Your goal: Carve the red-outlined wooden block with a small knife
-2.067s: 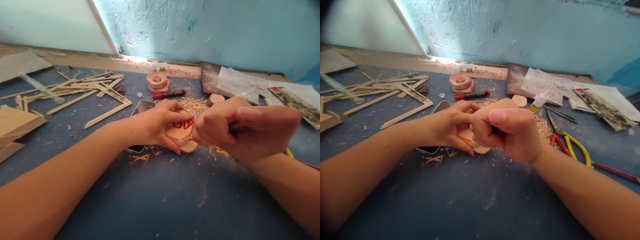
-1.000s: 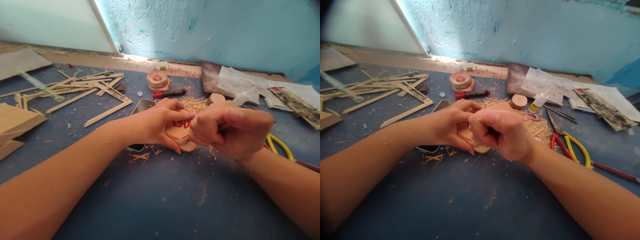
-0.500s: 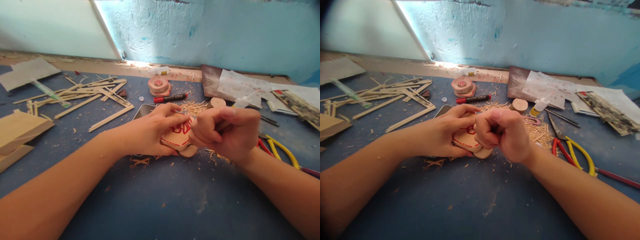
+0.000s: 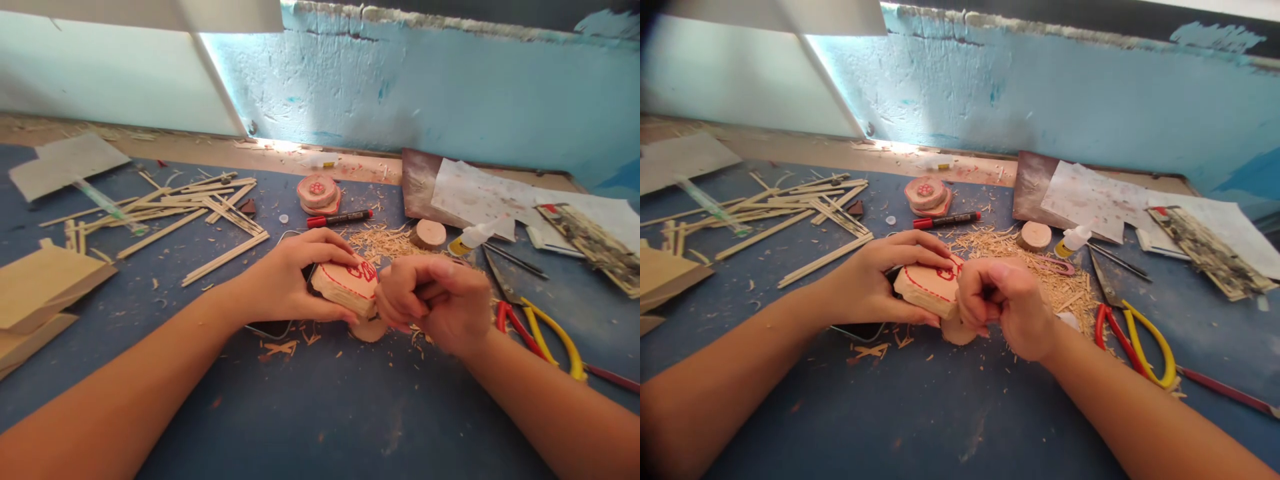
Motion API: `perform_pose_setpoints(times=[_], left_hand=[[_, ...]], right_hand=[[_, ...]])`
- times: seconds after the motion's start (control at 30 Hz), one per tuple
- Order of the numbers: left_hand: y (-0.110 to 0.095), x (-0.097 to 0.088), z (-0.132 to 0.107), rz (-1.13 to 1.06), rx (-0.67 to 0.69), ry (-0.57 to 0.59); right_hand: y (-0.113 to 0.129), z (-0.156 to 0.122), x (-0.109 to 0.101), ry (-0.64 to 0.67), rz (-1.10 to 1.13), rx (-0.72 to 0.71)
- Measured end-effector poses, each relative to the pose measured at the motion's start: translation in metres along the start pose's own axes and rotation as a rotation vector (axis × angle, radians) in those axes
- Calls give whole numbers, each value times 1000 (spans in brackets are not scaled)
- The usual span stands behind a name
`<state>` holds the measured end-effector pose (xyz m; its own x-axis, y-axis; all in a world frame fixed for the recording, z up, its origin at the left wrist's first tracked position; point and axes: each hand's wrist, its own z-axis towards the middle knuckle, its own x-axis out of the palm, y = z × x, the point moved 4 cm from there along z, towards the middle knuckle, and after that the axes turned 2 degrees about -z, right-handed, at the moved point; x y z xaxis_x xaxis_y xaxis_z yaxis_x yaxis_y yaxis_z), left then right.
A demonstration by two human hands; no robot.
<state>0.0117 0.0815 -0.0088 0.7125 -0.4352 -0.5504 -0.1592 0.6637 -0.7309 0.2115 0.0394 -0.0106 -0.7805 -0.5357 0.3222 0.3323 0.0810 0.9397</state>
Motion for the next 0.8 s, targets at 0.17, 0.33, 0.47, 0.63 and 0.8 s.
perform_pose_setpoints(times=[0.17,0.33,0.47,0.63,0.8], left_hand=[[-1,-8,5,-50,-119,-11],[0,-10,5,-160,-326,-26],[5,-4,2,-379,-437,-19],[5,8,-3,-372,-659,61],[-1,9,-1,58,-657,153]], right_hand=[[9,-2,3,-98,-55,-3],[37,-2,9,-230,-2,-72],[35,-8,1,-272,90,-82],[14,-14,-13,-216,140,-49],[7,-15,-14,-176,156,-32]])
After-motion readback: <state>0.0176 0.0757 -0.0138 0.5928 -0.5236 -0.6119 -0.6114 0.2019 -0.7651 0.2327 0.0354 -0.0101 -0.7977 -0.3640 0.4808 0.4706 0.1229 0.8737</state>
